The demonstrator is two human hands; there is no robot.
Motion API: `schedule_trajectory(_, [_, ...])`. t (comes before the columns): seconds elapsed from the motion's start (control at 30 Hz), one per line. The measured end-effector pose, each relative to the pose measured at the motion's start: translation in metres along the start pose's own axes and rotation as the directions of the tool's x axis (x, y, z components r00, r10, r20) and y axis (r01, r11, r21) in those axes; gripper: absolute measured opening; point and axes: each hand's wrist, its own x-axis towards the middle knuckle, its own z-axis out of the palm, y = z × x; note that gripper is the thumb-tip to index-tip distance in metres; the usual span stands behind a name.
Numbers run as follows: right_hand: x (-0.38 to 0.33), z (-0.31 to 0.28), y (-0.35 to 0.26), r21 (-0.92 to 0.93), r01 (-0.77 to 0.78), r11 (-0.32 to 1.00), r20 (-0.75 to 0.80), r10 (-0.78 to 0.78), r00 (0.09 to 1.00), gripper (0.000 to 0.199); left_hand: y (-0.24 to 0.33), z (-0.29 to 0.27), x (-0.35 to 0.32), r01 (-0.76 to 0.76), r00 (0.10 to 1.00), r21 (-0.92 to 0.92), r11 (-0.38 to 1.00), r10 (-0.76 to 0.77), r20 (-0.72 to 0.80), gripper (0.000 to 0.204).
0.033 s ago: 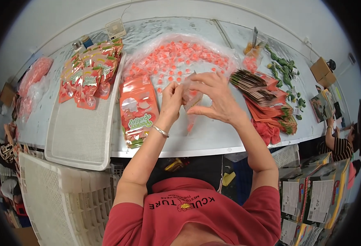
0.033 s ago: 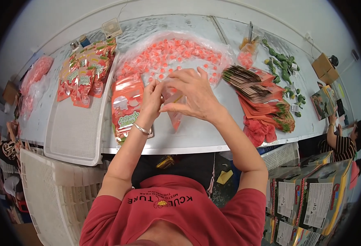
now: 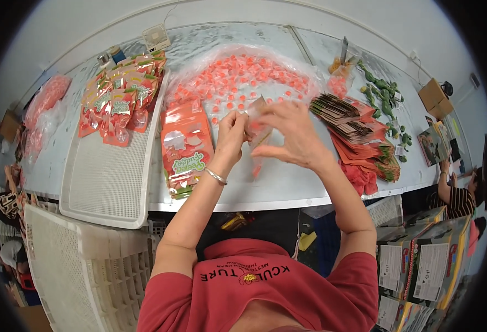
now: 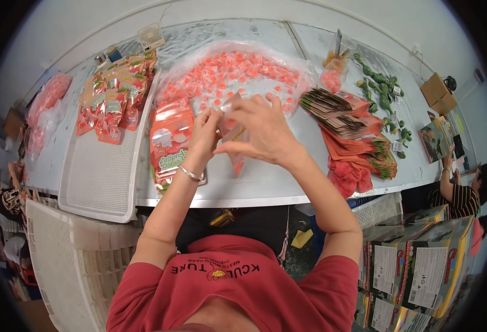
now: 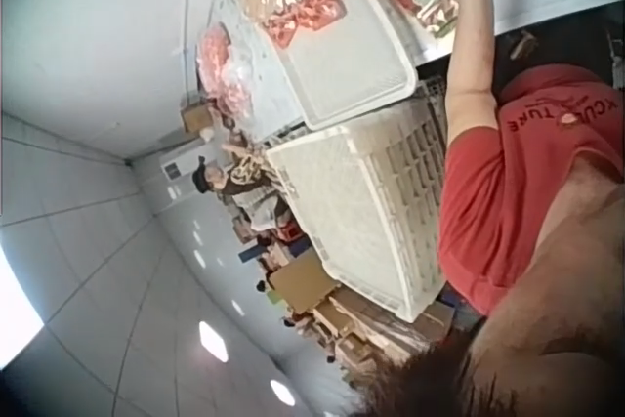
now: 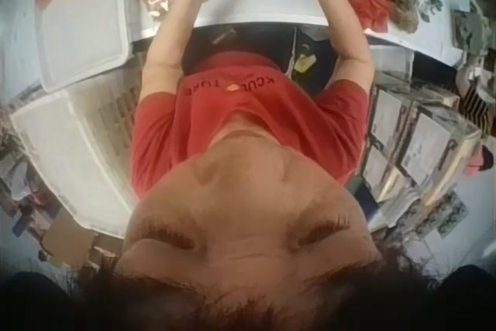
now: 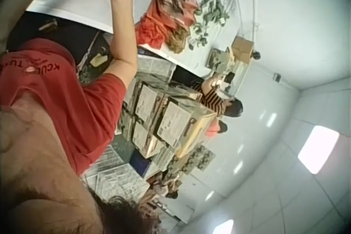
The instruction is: Picking up individual pink candies from a table and placing them into branded bags.
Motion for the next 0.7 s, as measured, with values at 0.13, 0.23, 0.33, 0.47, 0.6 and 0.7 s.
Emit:
schedule_trajectory(0.13, [-0.021, 0.028, 0.014, -0.132, -0.152, 0.980, 0.316, 0.187, 0.930, 0.028, -0.008, 0.000, 0.003, 0.067, 0.991, -0.084, 0.994, -0.056, 0.123, 0.020])
schedule_trajectory(0.23, [-0.009, -0.001, 0.016, 0.211, -0.365, 0.907, 0.519, 0.212, 0.828, 0.019, -0.002, -0.014, 0.013, -0.116, 0.991, 0.050, 0.992, 0.112, 0.071, 0.029])
schedule_trajectory(0.33, [0.005, -0.036, -0.013, 0.221, 0.093, 0.971, 0.422, -0.181, 0.889, 0.026, -0.032, -0.046, 0.047, -0.162, 0.963, 0.119, 0.980, 0.130, 0.236, 0.042])
schedule_trajectory(0.47, [0.008, -0.056, -0.014, 0.302, -0.085, 0.950, 0.413, -0.050, 0.909, 0.034, 0.000, -0.031, 0.010, -0.326, 0.867, 0.242, 0.914, 0.187, 0.463, 0.053])
schedule_trajectory(0.6, [0.011, -0.043, -0.017, 0.265, -0.066, 0.962, 0.556, -0.097, 0.826, 0.040, 0.033, -0.022, -0.026, -0.321, 0.891, 0.308, 0.895, 0.175, 0.419, 0.041])
schedule_trajectory(0.7, [0.005, -0.020, -0.009, 0.145, 0.197, 0.970, 0.527, -0.244, 0.814, 0.035, 0.035, -0.019, -0.031, -0.497, 0.861, 0.490, 0.716, 0.335, 0.383, 0.043])
